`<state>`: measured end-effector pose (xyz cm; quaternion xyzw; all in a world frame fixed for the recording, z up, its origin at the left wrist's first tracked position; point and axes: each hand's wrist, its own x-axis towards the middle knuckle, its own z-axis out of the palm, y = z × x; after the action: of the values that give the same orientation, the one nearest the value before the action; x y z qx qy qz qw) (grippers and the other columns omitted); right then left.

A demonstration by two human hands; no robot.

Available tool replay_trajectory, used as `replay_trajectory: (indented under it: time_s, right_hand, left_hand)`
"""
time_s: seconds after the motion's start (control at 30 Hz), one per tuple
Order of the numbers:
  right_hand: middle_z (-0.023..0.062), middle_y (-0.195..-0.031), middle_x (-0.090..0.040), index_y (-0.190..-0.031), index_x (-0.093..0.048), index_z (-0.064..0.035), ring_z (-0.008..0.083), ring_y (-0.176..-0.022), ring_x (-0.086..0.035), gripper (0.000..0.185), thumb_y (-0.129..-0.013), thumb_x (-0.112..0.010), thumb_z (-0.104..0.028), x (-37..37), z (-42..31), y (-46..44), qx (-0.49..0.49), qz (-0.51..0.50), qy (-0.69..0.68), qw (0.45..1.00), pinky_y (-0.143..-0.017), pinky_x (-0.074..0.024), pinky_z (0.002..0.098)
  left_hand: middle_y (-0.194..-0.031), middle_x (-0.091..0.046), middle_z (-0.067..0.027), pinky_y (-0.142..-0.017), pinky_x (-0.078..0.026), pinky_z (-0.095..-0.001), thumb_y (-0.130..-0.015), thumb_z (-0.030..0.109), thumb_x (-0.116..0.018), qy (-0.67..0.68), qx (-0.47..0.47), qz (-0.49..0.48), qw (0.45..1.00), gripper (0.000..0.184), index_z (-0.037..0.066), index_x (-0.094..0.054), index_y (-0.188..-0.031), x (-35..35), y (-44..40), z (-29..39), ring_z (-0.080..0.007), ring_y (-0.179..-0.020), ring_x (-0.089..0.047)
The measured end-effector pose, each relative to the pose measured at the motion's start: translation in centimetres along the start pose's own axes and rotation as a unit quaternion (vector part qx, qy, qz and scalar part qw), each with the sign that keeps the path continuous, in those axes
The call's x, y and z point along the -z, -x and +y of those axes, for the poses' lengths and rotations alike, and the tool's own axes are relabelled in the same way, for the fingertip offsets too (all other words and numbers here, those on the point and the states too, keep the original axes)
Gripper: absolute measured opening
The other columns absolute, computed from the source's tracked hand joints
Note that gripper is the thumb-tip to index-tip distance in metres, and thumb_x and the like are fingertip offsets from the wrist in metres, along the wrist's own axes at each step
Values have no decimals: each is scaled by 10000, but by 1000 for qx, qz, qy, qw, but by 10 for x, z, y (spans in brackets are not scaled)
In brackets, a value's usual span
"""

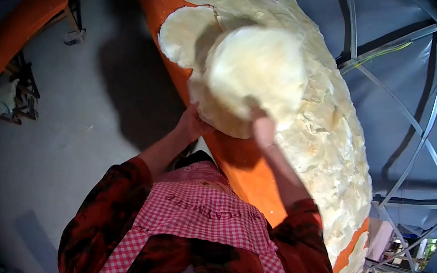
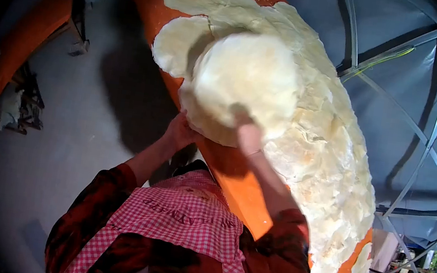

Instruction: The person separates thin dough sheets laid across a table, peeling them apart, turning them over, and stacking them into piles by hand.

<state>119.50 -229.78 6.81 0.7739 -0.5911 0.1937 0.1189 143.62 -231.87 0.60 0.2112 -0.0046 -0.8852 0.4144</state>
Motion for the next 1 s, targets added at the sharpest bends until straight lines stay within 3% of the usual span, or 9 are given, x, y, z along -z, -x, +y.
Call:
replay_trajectory:
  time_s: [0.03,0.1,0.17,0.4,0.43,0.57,0.6,0.87,1.0]
  right_hand:
    - [160,-1122,-625,-1227,-572,-73,303,-947,-619,455,-809,-595,-253,-46,-19,21,-141,-238,-78,958,-751,-505,403]
    - [201,-1312,-475,-1323,-422,-19,366,-1202,-464,694,-778,-647,-386,-36,-68,39,3,-143,34,989,-950,-384,469]
    - [186,-1326,-463,-1290,-473,-54,387,-1245,-419,706,-736,-681,-438,-63,-66,53,-32,-39,-50,997,-980,-307,559]
    - [113,-903,-670,-886,-664,-106,279,-849,-653,163,-752,-581,-151,-34,-35,2,-174,-134,-169,961,-654,-506,419]
    - [126,-824,-666,-816,-672,-108,287,-776,-655,128,-730,-585,-146,-64,-29,-8,-188,40,-332,924,-609,-504,425]
    - [126,-605,-627,-593,-674,-136,283,-555,-630,104,-660,-598,-159,33,-38,-55,-91,-10,-81,993,-458,-465,415]
    - [146,-598,-618,-581,-664,-110,285,-556,-633,109,-646,-591,-156,77,-53,-53,-73,-4,-116,991,-451,-459,409]
    - [196,-735,-628,-736,-651,-20,376,-809,-627,141,-668,-573,-115,158,-118,24,-5,-206,-342,917,-689,-481,494]
    - [190,-759,-629,-828,-650,-26,386,-815,-616,189,-665,-576,-85,153,-134,59,16,-156,-391,907,-705,-476,505]
  left_hand:
    - [-1330,-492,-129,-982,-421,-513,-910,475,-496,-6,9,40,999,582,74,-444,-1328,-5,0,3,-335,-1204,-480]
    - [-1332,-491,-139,-982,-418,-515,-907,472,-496,-2,28,47,998,572,83,-455,-1324,1,-1,2,-335,-1202,-480]
    - [-1337,-487,-150,-983,-412,-525,-900,475,-501,7,58,-39,998,568,95,-461,-1321,15,-14,8,-336,-1199,-479]
    - [-1359,-473,-169,-1081,-290,-555,-889,497,-519,21,97,12,995,615,62,-473,-1321,-32,-3,22,-351,-1261,-431]
    - [-1363,-470,-174,-1094,-274,-543,-892,490,-519,-11,86,-27,996,625,46,-465,-1328,-22,-2,25,-342,-1260,-436]
    - [-1354,-499,-130,-1114,-250,-516,-886,500,-526,-143,113,-123,975,648,36,-467,-1334,-10,0,6,-316,-1250,-455]
    - [-1368,-495,-96,-1121,-246,-489,-872,521,-531,-174,144,-206,952,651,76,-474,-1343,0,0,3,-301,-1265,-440]
    - [-1404,-453,-99,-1122,-243,-500,-828,630,-525,-150,134,-33,979,749,102,-464,-1354,44,-6,-25,-298,-1291,-408]
    - [-1401,-454,-103,-1121,-242,-504,-825,636,-526,-158,110,12,981,754,98,-465,-1350,48,2,-34,-299,-1291,-407]
